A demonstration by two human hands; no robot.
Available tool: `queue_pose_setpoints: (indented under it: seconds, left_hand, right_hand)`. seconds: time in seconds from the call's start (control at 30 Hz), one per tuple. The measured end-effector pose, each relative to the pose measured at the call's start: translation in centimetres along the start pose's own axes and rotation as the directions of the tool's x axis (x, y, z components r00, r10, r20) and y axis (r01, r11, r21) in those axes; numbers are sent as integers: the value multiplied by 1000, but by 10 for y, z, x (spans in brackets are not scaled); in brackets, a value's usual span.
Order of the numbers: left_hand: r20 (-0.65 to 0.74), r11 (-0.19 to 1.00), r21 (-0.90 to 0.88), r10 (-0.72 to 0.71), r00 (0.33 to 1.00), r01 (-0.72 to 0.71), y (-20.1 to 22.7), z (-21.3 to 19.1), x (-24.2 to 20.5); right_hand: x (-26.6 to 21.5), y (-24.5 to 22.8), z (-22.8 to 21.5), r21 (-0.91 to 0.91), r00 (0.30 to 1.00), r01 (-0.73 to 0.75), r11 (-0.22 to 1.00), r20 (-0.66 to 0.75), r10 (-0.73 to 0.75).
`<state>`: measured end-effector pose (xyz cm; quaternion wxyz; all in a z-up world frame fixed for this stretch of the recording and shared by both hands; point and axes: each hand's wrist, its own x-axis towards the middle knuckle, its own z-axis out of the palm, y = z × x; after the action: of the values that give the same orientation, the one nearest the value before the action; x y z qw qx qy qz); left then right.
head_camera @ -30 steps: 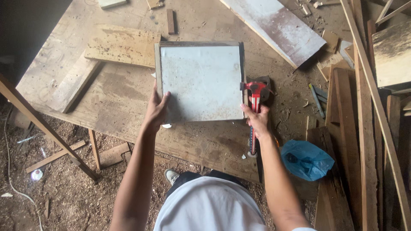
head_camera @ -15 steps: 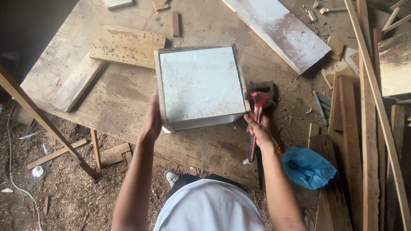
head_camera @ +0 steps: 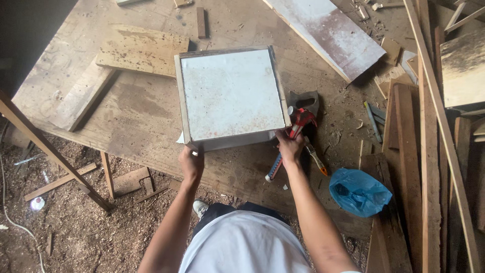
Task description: The person positions a rectangular wood panel against a wooden box frame, repeatedly lifting and lowering it to check fit. They use a marker to mark the panel while holding it in place, then set the panel aside.
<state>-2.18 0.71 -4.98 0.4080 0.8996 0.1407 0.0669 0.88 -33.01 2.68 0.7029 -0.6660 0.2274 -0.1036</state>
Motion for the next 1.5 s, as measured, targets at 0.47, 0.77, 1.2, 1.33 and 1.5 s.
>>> queue_pose_setpoints:
  seconds: [0.47, 0.77, 1.2, 1.33, 1.5]
  left_hand:
    - [-298, 963, 196, 236, 925, -183, 93, -95, -2]
    - [-176, 986, 116, 143, 974, -124, 116, -121, 5]
    - [-219, 920, 319, 306, 926, -229, 131, -127, 31]
    - [-185, 962, 265, 123, 975, -71, 139, -123, 39]
    - [-180, 987, 153, 77, 981, -50, 146, -122, 53]
  right_hand:
    - [-13, -162, 14, -577, 906, 377, 724, 68, -418]
    - [2, -161, 16, -448, 918, 394, 803, 150, -367]
    - [-23, -106, -14, -402, 971, 239, 884, 82, -226]
    - [-12, -95, -18, -430, 972, 233, 872, 120, -201]
    - [4, -90, -19, -409, 968, 238, 881, 169, -183]
